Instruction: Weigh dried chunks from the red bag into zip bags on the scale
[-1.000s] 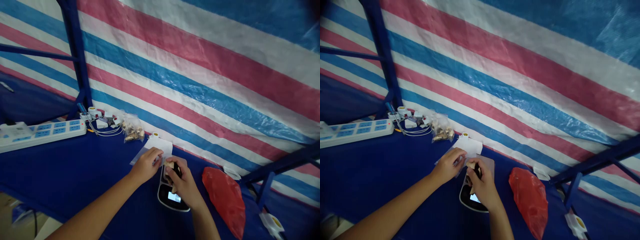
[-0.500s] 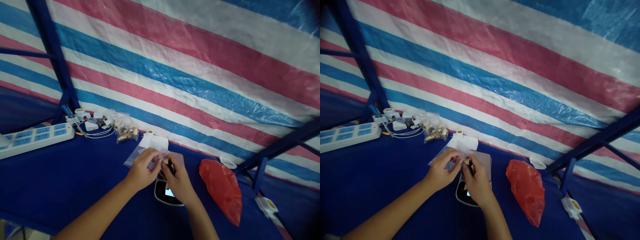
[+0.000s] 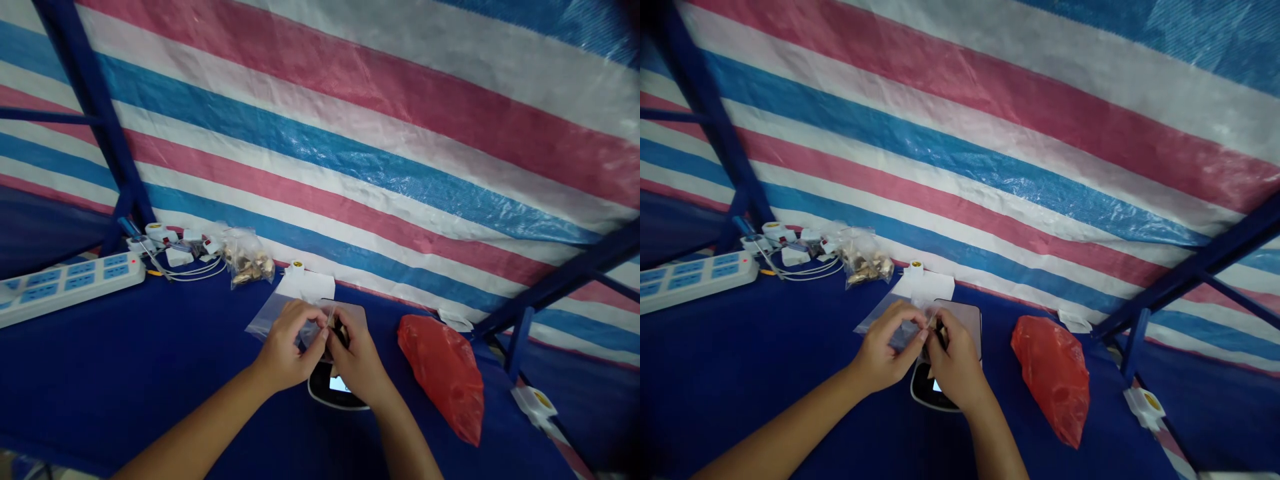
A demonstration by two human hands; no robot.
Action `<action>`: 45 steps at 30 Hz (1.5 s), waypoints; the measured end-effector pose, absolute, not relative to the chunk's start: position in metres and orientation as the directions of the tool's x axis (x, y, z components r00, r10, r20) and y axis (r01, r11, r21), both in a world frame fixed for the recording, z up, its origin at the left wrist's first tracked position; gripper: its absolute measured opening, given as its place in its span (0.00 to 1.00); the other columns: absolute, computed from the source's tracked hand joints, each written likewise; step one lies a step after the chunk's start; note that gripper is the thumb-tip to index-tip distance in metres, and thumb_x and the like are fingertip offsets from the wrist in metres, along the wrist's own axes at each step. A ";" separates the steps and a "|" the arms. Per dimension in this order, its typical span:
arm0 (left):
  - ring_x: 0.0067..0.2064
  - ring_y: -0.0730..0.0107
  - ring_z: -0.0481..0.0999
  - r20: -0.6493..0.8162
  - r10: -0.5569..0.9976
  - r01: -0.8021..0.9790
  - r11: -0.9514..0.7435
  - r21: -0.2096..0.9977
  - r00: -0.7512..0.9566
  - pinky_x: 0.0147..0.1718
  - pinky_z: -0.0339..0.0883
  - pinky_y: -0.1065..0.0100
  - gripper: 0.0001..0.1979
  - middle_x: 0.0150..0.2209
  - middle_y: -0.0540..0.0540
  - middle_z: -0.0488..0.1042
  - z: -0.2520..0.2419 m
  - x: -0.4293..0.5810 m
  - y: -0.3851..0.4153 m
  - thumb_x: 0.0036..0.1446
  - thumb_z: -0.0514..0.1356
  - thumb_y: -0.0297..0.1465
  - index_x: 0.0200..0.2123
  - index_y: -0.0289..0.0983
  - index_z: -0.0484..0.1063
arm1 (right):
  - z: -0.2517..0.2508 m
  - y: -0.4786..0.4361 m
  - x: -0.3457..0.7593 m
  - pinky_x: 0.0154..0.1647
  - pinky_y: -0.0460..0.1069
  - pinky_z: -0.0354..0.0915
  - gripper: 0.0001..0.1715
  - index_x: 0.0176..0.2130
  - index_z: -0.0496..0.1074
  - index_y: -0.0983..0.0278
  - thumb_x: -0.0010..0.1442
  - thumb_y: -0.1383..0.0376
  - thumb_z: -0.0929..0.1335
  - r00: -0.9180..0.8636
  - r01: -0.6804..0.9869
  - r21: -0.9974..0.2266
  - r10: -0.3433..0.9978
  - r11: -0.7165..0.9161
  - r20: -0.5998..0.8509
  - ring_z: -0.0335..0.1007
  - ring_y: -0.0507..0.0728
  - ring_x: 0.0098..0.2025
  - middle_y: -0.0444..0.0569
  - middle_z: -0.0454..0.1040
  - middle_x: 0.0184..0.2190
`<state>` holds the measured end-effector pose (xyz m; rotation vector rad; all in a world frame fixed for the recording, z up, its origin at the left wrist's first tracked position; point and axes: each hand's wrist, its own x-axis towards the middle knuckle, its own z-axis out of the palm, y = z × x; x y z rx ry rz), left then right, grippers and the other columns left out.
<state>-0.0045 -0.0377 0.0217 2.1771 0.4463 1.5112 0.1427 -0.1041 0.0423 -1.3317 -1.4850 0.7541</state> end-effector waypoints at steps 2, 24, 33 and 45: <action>0.44 0.65 0.71 0.787 0.476 -0.018 -0.852 0.524 0.393 0.45 0.65 0.60 0.12 0.40 0.46 0.71 0.021 -0.008 -0.035 0.57 0.60 0.27 0.45 0.39 0.66 | 0.041 -0.104 0.143 0.32 0.47 0.67 0.15 0.52 0.71 0.58 0.66 0.63 0.64 0.085 0.311 -0.935 0.975 0.172 0.207 0.70 0.53 0.32 0.44 0.73 0.35; 0.55 0.57 0.74 0.514 0.443 -0.035 -0.731 0.681 0.735 0.52 0.71 0.57 0.38 0.56 0.41 0.70 0.041 -0.022 -0.034 0.52 0.64 0.29 0.64 0.46 0.54 | 0.062 -0.124 0.162 0.19 0.41 0.64 0.22 0.57 0.69 0.53 0.65 0.54 0.70 -0.138 0.157 -0.988 0.990 -0.003 -0.025 0.65 0.47 0.26 0.44 0.68 0.37; 0.58 0.57 0.72 0.509 0.478 -0.099 -0.652 0.752 0.716 0.57 0.68 0.55 0.40 0.60 0.38 0.67 0.033 -0.008 -0.040 0.51 0.61 0.22 0.65 0.43 0.51 | 0.066 -0.127 0.141 0.23 0.45 0.67 0.14 0.49 0.70 0.58 0.67 0.55 0.67 0.170 0.262 -0.953 0.964 0.153 0.202 0.66 0.50 0.26 0.44 0.70 0.31; 0.60 0.52 0.69 0.637 0.509 0.013 -0.787 0.617 0.579 0.57 0.66 0.47 0.39 0.61 0.38 0.65 0.021 0.008 -0.052 0.55 0.63 0.30 0.66 0.45 0.49 | 0.057 -0.126 0.139 0.39 0.49 0.71 0.17 0.55 0.66 0.58 0.68 0.59 0.66 0.274 0.594 -0.772 0.846 0.225 0.458 0.74 0.55 0.40 0.49 0.75 0.44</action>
